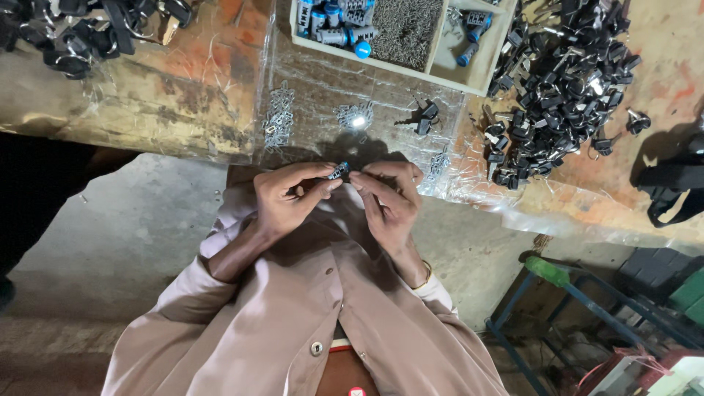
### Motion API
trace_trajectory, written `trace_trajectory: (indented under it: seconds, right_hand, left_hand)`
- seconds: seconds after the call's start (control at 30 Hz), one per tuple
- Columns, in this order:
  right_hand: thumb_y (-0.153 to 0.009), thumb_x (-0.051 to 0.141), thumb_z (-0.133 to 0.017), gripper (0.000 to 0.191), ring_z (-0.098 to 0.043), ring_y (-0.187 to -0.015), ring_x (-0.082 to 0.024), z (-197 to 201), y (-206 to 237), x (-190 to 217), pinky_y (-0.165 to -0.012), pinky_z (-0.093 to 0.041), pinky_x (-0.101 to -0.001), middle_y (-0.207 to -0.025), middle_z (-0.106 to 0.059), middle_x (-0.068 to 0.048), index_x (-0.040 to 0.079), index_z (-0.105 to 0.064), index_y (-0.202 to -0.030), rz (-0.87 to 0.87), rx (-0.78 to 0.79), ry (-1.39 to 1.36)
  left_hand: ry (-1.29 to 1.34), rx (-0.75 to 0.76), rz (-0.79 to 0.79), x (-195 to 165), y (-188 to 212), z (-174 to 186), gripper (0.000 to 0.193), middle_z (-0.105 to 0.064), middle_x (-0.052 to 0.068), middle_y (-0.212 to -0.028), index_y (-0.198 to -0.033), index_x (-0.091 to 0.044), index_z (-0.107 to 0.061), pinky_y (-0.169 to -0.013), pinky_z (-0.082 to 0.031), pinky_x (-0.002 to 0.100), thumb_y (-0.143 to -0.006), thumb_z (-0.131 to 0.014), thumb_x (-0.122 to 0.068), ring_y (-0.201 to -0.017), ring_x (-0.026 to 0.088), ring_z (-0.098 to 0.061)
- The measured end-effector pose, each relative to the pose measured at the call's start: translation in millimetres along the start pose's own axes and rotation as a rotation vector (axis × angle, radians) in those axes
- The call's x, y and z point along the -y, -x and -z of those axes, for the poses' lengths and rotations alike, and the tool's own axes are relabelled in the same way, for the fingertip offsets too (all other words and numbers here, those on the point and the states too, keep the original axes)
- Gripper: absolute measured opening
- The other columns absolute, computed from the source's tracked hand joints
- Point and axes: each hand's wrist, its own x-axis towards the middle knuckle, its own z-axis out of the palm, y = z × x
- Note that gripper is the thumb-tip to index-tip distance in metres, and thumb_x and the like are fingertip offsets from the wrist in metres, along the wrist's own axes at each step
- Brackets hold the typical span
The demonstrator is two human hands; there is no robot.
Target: The person sits at a workbench assembling small padlock components. They hold a lock body, insert small metal pins and springs into it by hand, press the parts into place, and place the assembled lock into a compartmented tray with other finished locks.
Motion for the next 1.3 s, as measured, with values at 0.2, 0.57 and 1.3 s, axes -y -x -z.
trace_trajectory:
  seconds: [0.2, 0.57, 1.3]
  right_hand:
    - [-0.088, 0.004, -0.087, 0.035, -0.066, -0.097, -0.010, -6.7, 2.5, -4.5, -0.101, -0.036, -0.0355, -0.098, -0.078, -0.002, 0.007, -0.064, -0.113, -0.095, 0.007, -0.090]
    - [-0.086, 0.003, -0.085, 0.047, -0.060, -0.104, -0.017, 8.1, 7.0, 1.8, -0.100, -0.041, -0.0317, -0.097, -0.078, 0.000, 0.008, -0.056, -0.123, -0.180, 0.095, -0.061]
    - [-0.087, 0.011, -0.083, 0.034, -0.074, -0.094, -0.004, 8.7, 11.9, -10.1, -0.084, -0.054, -0.0248, -0.101, -0.075, 0.005, 0.009, -0.065, -0.116, -0.499, 0.134, -0.326]
  left_hand:
    - [-0.065, 0.010, 0.013, -0.7, -0.5, 1.8, 0.024, -0.079, 0.011, -0.112, -0.110, -0.003, -0.076, -0.059, -0.053, 0.020, -0.088, -0.084, 0.000, -0.083, 0.008, -0.074]
    - [-0.201, 0.069, -0.145, -9.6, -2.0, -0.7, 0.024, -0.077, 0.010, -0.115, -0.112, -0.003, -0.076, -0.074, -0.064, 0.026, -0.089, -0.082, 0.000, -0.099, 0.018, -0.078]
    - [-0.202, 0.112, -0.134, -6.6, -4.8, -1.6, 0.023, -0.077, 0.010, -0.114, -0.111, -0.003, -0.076, -0.074, -0.065, 0.027, -0.089, -0.083, -0.002, -0.097, 0.019, -0.079]
